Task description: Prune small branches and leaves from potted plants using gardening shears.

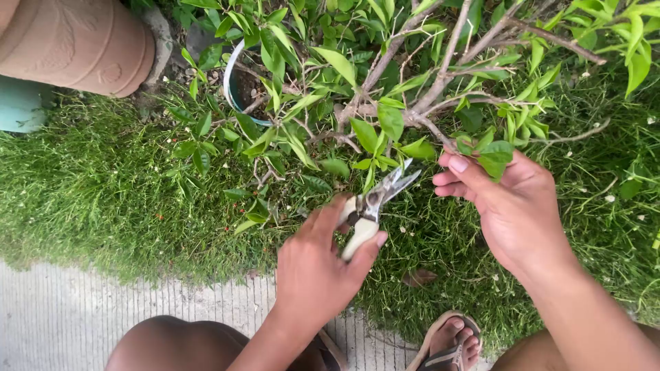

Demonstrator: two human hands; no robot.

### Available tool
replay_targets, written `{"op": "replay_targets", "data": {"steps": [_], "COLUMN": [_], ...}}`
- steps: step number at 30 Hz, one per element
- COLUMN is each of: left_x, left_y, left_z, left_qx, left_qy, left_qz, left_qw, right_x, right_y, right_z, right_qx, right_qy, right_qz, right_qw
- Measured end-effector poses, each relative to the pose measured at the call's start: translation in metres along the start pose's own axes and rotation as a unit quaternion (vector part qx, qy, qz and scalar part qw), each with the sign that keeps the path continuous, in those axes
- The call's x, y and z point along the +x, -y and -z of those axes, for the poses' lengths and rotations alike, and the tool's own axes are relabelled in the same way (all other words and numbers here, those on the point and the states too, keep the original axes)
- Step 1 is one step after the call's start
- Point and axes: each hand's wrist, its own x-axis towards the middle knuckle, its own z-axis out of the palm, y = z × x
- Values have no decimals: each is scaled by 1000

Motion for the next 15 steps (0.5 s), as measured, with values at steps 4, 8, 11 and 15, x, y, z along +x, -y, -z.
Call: {"op": "replay_targets", "data": {"steps": [4, 8, 11, 15], "left_x": [-5, -9, -13, -8], "left_y": [3, 9, 15, 10], "left_z": [2, -6, -10, -2], "left_qx": [-96, -123, -210, -209], "left_qy": [122, 127, 81, 118], "left_qz": [129, 138, 67, 130], "left_qw": [979, 975, 972, 962], "right_x": [1, 3, 2, 5], "right_y": [-5, -4, -4, -4], "right_z": [3, 0, -6, -10], "right_qx": [37, 34, 28, 30], "right_qy": [21, 15, 9, -7], "right_qz": [-16, -13, -17, -25], "right_qw": [999, 999, 999, 999]}}
